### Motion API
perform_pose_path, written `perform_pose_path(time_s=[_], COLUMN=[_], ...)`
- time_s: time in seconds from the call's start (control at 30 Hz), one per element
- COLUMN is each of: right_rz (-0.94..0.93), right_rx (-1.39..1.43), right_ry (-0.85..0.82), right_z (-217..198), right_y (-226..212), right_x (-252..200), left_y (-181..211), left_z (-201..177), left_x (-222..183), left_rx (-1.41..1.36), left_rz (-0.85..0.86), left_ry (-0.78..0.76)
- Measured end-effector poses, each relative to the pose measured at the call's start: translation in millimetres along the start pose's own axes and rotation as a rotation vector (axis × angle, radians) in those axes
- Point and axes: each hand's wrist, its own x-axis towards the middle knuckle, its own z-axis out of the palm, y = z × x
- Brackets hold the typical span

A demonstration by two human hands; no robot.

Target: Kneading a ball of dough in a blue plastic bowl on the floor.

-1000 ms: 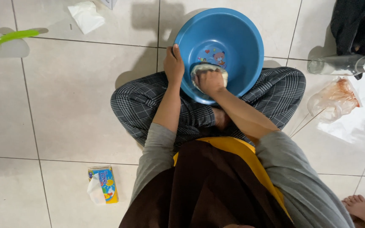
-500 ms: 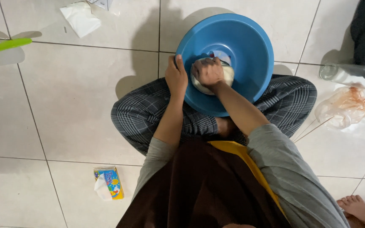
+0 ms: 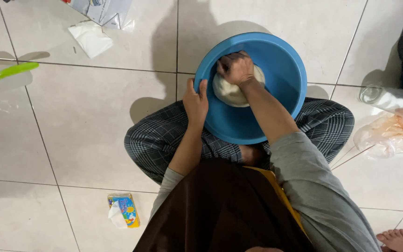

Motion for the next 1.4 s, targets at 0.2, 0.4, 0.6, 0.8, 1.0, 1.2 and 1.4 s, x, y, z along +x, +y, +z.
perform_pose_path(time_s=[0.2, 0.4, 0.6, 0.8, 1.0, 1.2, 1.4], right_rz=[0.044, 0.164, 0.234, 0.268, 0.291, 0.838, 1.689], right_rx=[-0.01, 0.014, -0.105, -0.102, 0.089, 0.802, 1.523], right_ry=[-0.045, -0.198, -0.371, -0.366, -0.324, 0.008, 0.101], right_z=[4, -19, -37, -47, -79, -163, -121], right_y=[3, -20, -41, -39, -58, -89, -38], right_x=[-10, -30, -51, -71, -77, -85, -138], left_y=[-33, -48, -73, -54, -75, -57, -12], left_z=[16, 19, 20, 13, 25, 19, -3], left_x=[1, -11, -9, -18, -9, -8, -5], left_rx=[-0.009, 0.024, -0.013, -0.056, -0.112, -0.05, 0.021], left_rz=[0.037, -0.009, 0.04, -0.019, 0.032, 0.032, -0.008], left_ry=[0.009, -0.03, -0.008, -0.063, 0.003, 0.036, -0.003])
